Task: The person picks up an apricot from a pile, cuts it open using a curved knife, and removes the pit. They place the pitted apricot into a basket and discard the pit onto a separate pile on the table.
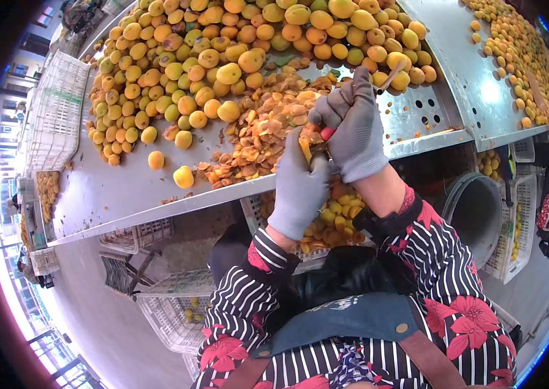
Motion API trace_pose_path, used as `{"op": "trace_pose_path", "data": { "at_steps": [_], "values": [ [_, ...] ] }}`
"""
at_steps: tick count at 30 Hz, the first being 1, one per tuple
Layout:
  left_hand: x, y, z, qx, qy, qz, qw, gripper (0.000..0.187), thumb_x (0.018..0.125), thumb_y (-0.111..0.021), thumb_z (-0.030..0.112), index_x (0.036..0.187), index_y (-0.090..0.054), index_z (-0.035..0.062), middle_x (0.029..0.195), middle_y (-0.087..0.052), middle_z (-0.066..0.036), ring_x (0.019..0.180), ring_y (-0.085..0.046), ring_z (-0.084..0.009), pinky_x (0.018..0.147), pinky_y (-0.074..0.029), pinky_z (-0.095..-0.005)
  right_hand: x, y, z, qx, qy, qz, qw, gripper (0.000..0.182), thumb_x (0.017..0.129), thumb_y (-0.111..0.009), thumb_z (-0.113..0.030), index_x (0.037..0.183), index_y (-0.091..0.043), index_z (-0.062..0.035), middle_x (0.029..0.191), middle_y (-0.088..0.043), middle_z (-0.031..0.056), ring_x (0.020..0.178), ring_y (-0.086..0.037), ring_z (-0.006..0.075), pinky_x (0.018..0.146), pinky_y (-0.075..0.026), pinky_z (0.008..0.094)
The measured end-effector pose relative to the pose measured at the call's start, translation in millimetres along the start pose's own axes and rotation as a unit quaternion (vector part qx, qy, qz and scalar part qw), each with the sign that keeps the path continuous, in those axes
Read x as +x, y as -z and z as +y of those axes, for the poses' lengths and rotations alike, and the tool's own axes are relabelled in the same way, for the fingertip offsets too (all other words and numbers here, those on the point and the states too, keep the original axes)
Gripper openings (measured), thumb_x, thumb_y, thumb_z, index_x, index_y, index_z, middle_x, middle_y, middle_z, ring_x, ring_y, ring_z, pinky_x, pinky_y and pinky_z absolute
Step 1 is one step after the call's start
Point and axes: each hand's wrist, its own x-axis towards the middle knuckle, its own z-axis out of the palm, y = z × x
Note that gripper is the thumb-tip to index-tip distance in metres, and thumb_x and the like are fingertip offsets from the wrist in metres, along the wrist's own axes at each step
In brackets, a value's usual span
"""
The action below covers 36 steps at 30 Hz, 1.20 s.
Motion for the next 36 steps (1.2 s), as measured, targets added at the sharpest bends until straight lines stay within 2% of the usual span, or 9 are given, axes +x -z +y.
{"op": "trace_pose_path", "data": {
  "at_steps": [4,12,15,21,23,26,32,34,36],
  "values": [
    [-1,-9,-11,-0.147,0.006,0.0,0.989,0.033,0.094,-0.061,0.011,0.125,-0.053,-0.0001,0.101,-0.068,-0.017,0.091,-0.067,-0.023,0.079,-0.052,-0.0343,3,3,0,0.051,-0.038,0.05,0.997,0.05,0.105,-0.042,-0.051,0.069,-0.03,-0.0174,0.059,-0.019,-0.0038,0.048,-0.026,0.0133,0.052,-0.04,0.0322],
    [-2,-10,-6,-0.11,0.029,0.016,0.993,0.03,0.093,-0.066,0.012,0.118,-0.058,0.0,0.099,-0.07,-0.014,0.088,-0.067,-0.0179,0.078,-0.052,-0.032,0,1,-4,-0.007,-0.01,0.005,1.0,0.051,0.105,-0.039,-0.052,0.069,-0.029,-0.0176,0.059,-0.019,-0.0039,0.049,-0.027,0.0131,0.053,-0.039,0.0324],
    [0,-7,-6,-0.09,0.03,0.007,0.995,0.028,0.092,-0.068,0.013,0.116,-0.06,-0.0002,0.097,-0.07,-0.013,0.087,-0.067,-0.017,0.077,-0.052,-0.0319,2,6,-4,0.021,-0.032,0.008,0.999,0.054,0.104,-0.039,-0.055,0.066,-0.03,-0.0177,0.054,-0.026,-0.0037,0.044,-0.037,0.0118,0.046,-0.049,0.0311],
    [5,4,-2,-0.115,0.077,-0.054,0.989,0.028,0.091,-0.069,0.014,0.114,-0.062,-0.0004,0.095,-0.07,-0.011,0.084,-0.065,-0.0138,0.076,-0.052,-0.0302,-3,1,-11,0.0,-0.032,0.005,0.999,0.055,0.103,-0.042,-0.056,0.065,-0.029,-0.0174,0.053,-0.026,-0.0031,0.044,-0.036,0.0132,0.045,-0.046,0.0311],
    [6,8,2,-0.115,0.084,-0.081,0.987,0.028,0.091,-0.069,0.014,0.114,-0.062,-0.0005,0.094,-0.07,-0.011,0.083,-0.064,-0.0128,0.076,-0.051,-0.0296,-5,-2,-12,-0.011,-0.033,0.003,0.999,0.05,0.105,-0.041,-0.051,0.07,-0.029,-0.0171,0.059,-0.023,-0.0034,0.049,-0.029,0.0139,0.051,-0.038,0.0326],
    [4,6,2,-0.113,0.087,-0.077,0.987,0.027,0.091,-0.068,0.013,0.114,-0.062,-0.0009,0.093,-0.069,-0.01,0.084,-0.062,-0.0118,0.077,-0.051,-0.0288,2,1,-6,0.036,-0.052,0.044,0.997,0.05,0.106,-0.041,-0.049,0.07,-0.029,-0.0168,0.059,-0.023,-0.003,0.048,-0.029,0.0146,0.051,-0.039,0.0337],
    [-8,-13,-7,-0.098,0.021,0.021,0.995,0.026,0.092,-0.067,0.013,0.113,-0.061,-0.0015,0.094,-0.069,-0.013,0.085,-0.064,-0.0168,0.077,-0.051,-0.0314,15,8,3,0.068,-0.069,0.113,0.989,0.049,0.106,-0.04,-0.047,0.069,-0.028,-0.0171,0.059,-0.021,-0.003,0.048,-0.026,0.0146,0.052,-0.039,0.0343],
    [-15,-21,-16,0.031,-0.05,0.068,0.996,0.027,0.092,-0.068,0.013,0.113,-0.06,-0.0022,0.094,-0.068,-0.016,0.084,-0.066,-0.0206,0.076,-0.051,-0.0334,22,14,5,0.103,-0.055,0.09,0.989,0.05,0.106,-0.041,-0.048,0.069,-0.028,-0.017,0.059,-0.021,-0.0033,0.049,-0.026,0.0149,0.053,-0.039,0.0333],
    [-14,-22,-10,0.042,-0.064,0.071,0.995,0.028,0.091,-0.069,0.013,0.112,-0.06,-0.0027,0.091,-0.068,-0.018,0.081,-0.066,-0.0229,0.074,-0.052,-0.0348,21,13,1,0.139,-0.04,0.069,0.987,0.05,0.106,-0.042,-0.049,0.069,-0.028,-0.0169,0.058,-0.021,-0.0036,0.049,-0.025,0.0152,0.054,-0.039,0.0322]
  ]
}}
